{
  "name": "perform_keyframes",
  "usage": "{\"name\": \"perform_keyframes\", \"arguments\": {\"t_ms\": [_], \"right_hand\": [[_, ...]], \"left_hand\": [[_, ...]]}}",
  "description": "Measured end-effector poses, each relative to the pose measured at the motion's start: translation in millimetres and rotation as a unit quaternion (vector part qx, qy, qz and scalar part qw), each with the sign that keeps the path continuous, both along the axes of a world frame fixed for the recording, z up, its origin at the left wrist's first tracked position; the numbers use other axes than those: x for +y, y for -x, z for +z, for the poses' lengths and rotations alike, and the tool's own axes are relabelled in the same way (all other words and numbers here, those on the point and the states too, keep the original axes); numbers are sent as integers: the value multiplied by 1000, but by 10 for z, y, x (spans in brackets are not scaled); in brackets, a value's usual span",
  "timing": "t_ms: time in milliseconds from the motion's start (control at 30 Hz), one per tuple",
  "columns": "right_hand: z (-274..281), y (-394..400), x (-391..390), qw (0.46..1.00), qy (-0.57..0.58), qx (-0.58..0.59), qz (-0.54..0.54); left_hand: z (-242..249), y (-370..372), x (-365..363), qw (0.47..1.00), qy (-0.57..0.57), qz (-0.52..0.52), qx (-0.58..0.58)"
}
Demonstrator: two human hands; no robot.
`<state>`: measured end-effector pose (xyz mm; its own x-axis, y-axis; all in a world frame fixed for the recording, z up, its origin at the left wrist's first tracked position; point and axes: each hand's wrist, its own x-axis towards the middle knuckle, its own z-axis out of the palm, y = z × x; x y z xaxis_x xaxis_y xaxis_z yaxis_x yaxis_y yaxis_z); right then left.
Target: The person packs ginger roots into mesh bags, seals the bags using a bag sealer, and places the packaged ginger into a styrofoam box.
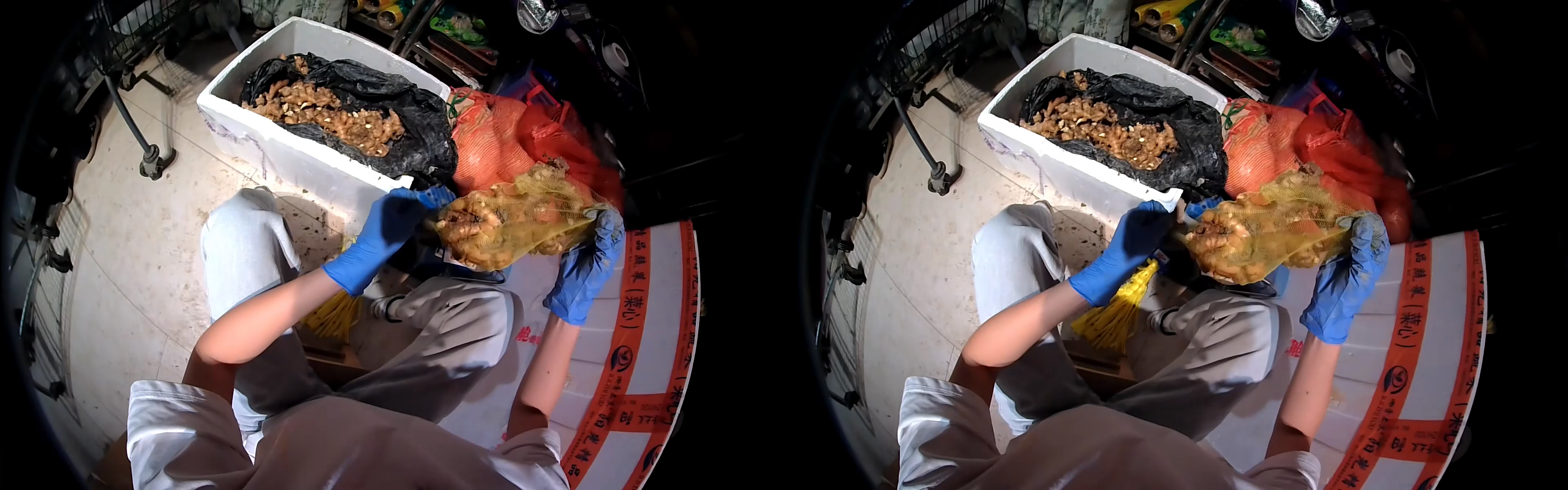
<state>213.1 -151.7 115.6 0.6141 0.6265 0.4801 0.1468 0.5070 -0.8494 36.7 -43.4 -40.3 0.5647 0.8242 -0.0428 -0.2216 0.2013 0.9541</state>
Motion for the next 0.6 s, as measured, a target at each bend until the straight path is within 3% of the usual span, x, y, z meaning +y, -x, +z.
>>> {"name": "perform_keyframes", "arguments": {"t_ms": [167,233,433,467,567,600], "right_hand": [[-95,3,34,999,-17,38,19],[-104,71,91,999,-17,40,21],[-1,329,200,998,45,-1,49],[26,390,211,998,42,16,43],[-25,276,191,992,27,-18,123],[-13,280,212,992,23,-17,122]], "left_hand": [[-173,-6,34,999,6,-1,33],[44,98,-40,973,196,-35,-114],[-3,102,-16,969,185,-129,-105],[-19,83,0,978,158,-100,-91],[273,128,205,979,111,-135,-102],[350,147,280,968,86,-195,-129]]}}
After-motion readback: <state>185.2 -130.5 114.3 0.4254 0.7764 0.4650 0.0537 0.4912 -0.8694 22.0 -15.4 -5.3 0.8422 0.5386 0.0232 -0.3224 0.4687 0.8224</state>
